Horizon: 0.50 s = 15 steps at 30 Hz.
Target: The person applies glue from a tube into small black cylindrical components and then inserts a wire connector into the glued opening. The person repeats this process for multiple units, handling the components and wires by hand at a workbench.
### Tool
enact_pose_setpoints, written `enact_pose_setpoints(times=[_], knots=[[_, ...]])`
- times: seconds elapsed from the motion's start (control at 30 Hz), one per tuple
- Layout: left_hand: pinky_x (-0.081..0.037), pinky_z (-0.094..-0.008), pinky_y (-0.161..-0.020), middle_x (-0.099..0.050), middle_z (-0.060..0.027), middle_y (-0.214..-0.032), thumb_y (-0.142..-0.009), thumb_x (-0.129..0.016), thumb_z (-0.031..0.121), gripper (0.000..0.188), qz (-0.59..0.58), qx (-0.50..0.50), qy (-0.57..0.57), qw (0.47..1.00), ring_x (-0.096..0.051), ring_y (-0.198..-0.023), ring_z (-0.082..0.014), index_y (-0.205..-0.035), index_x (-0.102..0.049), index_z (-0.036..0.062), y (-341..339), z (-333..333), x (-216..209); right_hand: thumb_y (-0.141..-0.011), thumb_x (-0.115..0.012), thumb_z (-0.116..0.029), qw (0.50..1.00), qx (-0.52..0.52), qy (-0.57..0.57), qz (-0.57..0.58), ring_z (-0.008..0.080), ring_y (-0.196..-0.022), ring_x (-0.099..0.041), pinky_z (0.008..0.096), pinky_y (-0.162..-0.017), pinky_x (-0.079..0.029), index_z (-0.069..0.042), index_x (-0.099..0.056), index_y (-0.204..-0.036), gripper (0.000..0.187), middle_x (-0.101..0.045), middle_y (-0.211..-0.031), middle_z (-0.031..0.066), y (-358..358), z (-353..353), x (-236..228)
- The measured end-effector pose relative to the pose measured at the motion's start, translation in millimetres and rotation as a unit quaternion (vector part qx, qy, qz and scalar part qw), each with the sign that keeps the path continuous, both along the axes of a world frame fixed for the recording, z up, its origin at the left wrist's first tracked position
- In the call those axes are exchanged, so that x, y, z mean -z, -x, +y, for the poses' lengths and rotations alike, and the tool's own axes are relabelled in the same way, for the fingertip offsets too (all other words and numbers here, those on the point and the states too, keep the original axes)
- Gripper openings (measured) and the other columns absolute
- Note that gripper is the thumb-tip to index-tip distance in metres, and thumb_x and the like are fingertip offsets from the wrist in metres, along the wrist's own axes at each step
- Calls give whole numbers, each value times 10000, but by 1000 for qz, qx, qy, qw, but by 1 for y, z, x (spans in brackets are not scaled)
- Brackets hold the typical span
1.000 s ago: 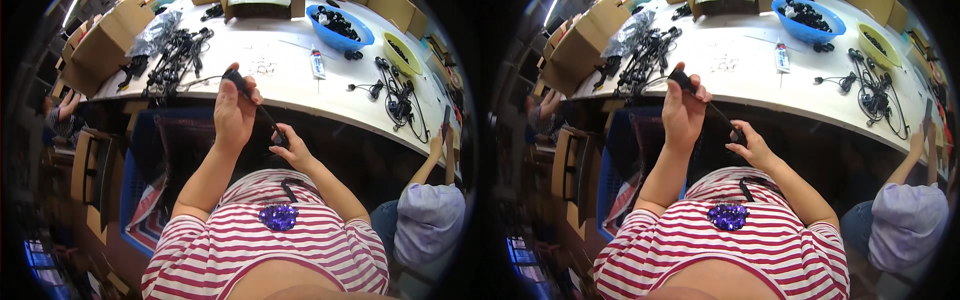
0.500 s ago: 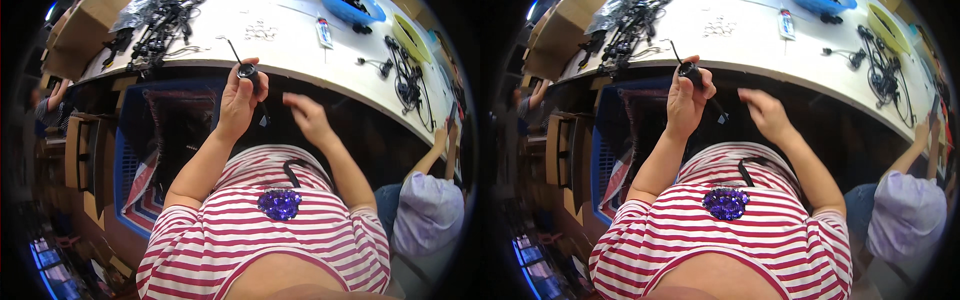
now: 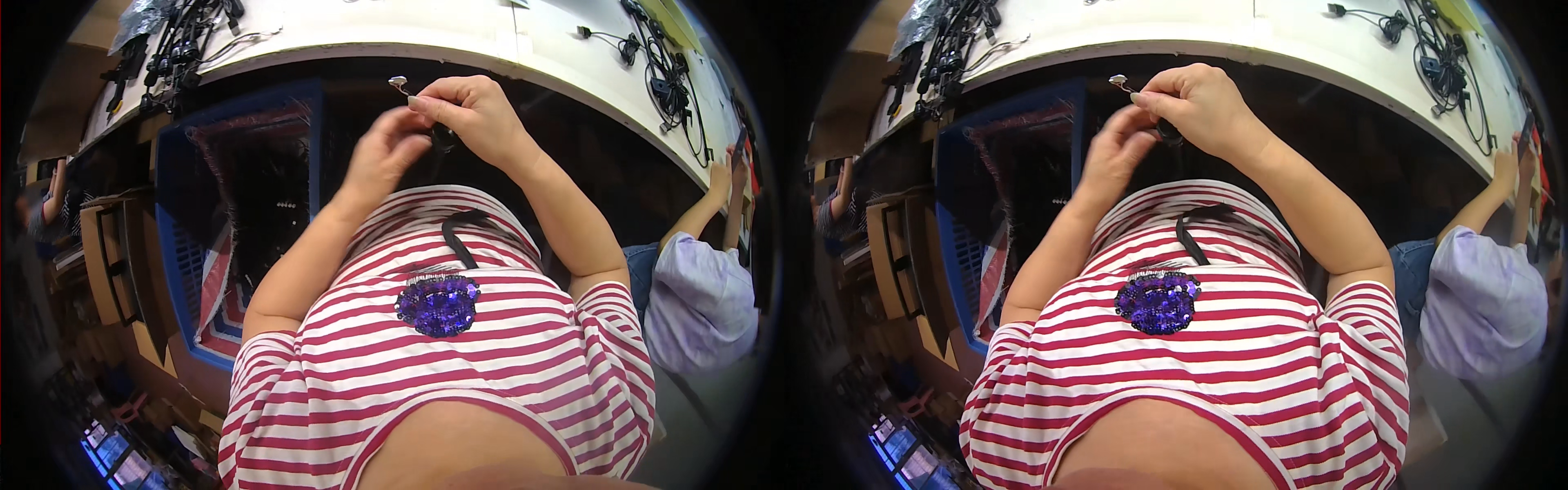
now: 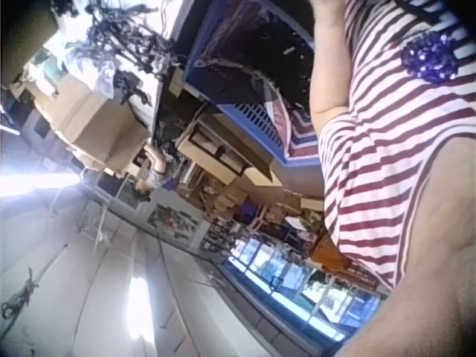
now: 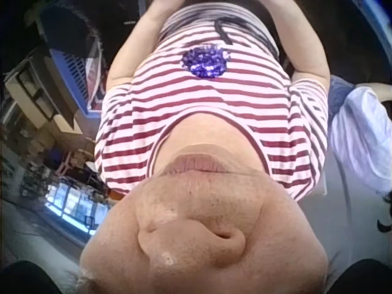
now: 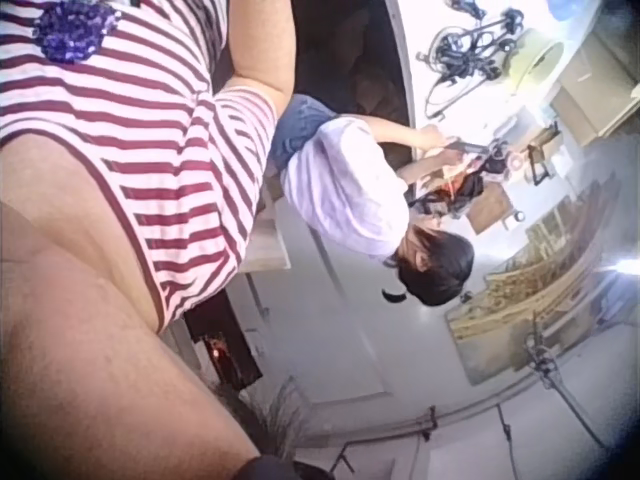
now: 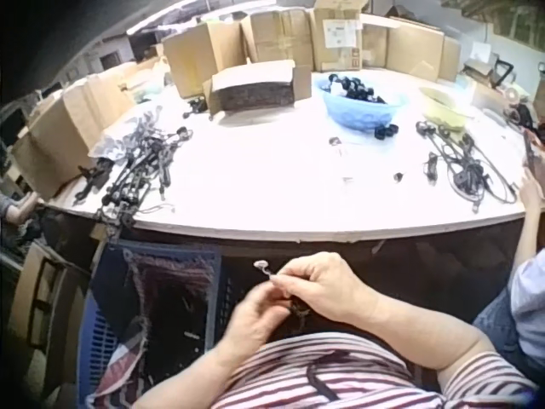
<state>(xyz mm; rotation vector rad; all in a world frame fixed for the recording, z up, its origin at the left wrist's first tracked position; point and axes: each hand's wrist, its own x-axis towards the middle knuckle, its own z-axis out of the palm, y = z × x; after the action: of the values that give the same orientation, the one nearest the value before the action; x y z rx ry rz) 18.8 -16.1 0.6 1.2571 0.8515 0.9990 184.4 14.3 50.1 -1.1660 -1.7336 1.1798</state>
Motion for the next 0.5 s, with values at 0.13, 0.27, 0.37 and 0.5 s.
enact_pose_setpoints(times=[0.13,0.27,0.37,0.5], knots=[[-428,-217,-793,-578,-58,-981,-852,-554,67,250,136,-124,-127,975,-546,-860,-112,-1091,-514,4,24,12,-34,-784,-584,-242,993,-11,28,-115,131,-522,-563,262,-514,-434,-16,-652,-735,240,-572,-555,57,0,-1,-8],[-438,-208,-753,-623,-44,-851,-828,-602,99,169,275,-56,-221,934,-566,-806,-103,-956,-609,-11,29,28,-43,-782,-590,-254,989,-37,42,-134,142,-542,-574,266,-531,-445,-20,-653,-736,247,-581,-571,70,4,-1,-3],[-461,-229,-638,-647,-52,-758,-792,-639,145,171,168,-66,-84,980,-586,-725,-99,-848,-649,-17,31,30,-37,-765,-622,-248,994,-29,44,-98,149,-583,-590,264,-559,-458,-17,-650,-768,233,-602,-615,83,2,-2,0],[-439,-196,-677,-647,-67,-828,-808,-630,137,215,108,-10,58,992,-593,-781,-99,-960,-632,-15,40,32,-31,-742,-662,-229,988,-17,-10,-150,159,-616,-604,267,-582,-469,-30,-650,-810,211,-622,-659,87,-2,-7,-6]])
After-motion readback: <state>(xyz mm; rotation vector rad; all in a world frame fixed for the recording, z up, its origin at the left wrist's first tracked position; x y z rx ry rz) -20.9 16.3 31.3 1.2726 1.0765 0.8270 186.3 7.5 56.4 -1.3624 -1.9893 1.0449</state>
